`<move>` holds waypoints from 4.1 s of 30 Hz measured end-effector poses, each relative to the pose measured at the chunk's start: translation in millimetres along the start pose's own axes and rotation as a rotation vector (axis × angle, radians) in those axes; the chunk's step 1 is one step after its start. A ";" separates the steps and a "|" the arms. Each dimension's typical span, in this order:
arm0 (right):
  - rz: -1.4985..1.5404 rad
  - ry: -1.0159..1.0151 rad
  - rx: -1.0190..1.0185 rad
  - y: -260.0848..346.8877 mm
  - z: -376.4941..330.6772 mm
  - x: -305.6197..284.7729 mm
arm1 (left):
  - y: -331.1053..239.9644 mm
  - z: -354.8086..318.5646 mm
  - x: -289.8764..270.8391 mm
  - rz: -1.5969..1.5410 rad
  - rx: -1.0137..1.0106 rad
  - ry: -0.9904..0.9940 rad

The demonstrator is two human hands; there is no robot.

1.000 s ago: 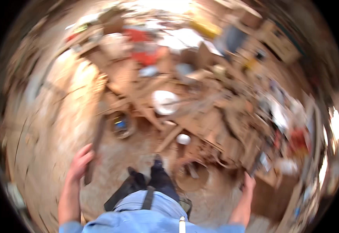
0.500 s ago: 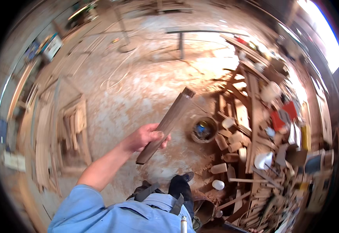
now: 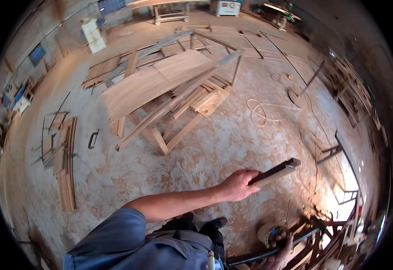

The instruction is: The person assembles a wooden frame by applying glue to small wooden strips and attaching them to a larger board using a hammer. The person moves between a workbench and a table saw to retrieve materials and tools, then returns to the frame to continue assembly.

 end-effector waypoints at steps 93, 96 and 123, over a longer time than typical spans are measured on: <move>-0.453 1.210 0.187 -273.9 322.2 774.7 | 182.9 149.1 -532.2 1.493 -0.618 -0.591; -0.431 1.224 0.236 -269.8 323.3 769.6 | 184.6 149.4 -528.0 1.436 -0.637 -0.605; -0.168 1.487 0.417 -279.9 276.2 808.0 | 168.9 192.5 -502.4 1.456 -0.573 -0.533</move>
Point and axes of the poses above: each hand's wrist, its own z-axis towards the middle knuckle, its own x-axis out of the palm, y = z × x, the point moved 5 cm from there along z, towards the middle knuckle
